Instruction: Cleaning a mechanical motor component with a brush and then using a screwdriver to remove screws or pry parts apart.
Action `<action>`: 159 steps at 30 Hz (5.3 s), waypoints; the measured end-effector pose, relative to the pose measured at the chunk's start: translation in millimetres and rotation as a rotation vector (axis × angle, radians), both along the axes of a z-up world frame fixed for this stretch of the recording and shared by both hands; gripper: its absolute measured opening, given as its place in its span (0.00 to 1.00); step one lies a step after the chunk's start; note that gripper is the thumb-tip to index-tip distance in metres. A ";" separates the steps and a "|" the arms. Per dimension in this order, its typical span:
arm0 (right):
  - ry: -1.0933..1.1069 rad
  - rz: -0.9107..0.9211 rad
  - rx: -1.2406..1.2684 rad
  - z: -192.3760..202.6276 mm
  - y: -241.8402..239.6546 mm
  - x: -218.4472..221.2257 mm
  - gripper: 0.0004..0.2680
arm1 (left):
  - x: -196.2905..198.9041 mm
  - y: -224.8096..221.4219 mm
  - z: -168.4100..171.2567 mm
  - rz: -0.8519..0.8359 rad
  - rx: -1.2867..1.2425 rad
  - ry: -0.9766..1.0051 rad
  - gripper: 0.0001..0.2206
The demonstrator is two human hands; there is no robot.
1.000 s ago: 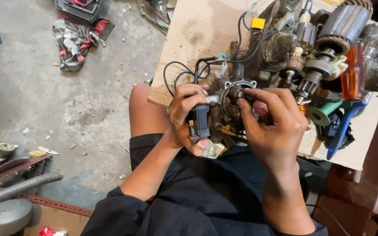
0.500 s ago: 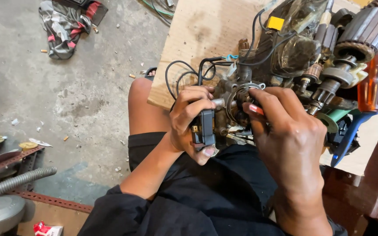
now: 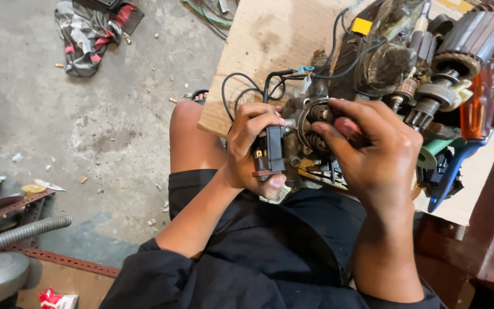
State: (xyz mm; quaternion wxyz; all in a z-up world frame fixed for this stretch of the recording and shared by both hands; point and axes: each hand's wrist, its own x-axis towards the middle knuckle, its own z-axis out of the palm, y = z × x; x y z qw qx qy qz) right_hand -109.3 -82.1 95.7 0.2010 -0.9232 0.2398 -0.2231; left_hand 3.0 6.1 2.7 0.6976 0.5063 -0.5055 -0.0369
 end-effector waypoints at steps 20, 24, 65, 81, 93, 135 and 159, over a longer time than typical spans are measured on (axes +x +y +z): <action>0.006 0.023 -0.013 9.0 2.2 0.5 0.09 | -0.2 0.2 -0.8 -0.008 -0.015 -0.013 0.24; -0.210 -0.094 -0.002 10.2 10.8 -17.1 0.01 | -5.8 -4.7 -5.7 0.060 -0.009 0.012 0.25; -0.648 -0.012 0.055 -32.8 20.0 -94.6 0.08 | -7.1 -18.5 -15.9 -0.108 -0.138 0.463 0.25; -0.640 0.039 -0.166 -31.1 22.3 -78.6 0.08 | -7.3 -13.0 0.4 -0.068 -0.017 0.398 0.27; -0.615 -0.078 -0.088 -35.6 27.7 -81.2 0.08 | -2.9 -11.1 4.9 -0.079 -0.030 0.469 0.24; -0.285 -0.241 -0.152 -36.0 44.0 -56.8 0.07 | -13.5 -9.9 7.8 0.020 0.011 0.395 0.20; -0.358 -0.270 -0.074 -46.3 43.6 -51.3 0.08 | -7.8 -10.9 16.7 -0.005 0.019 0.462 0.22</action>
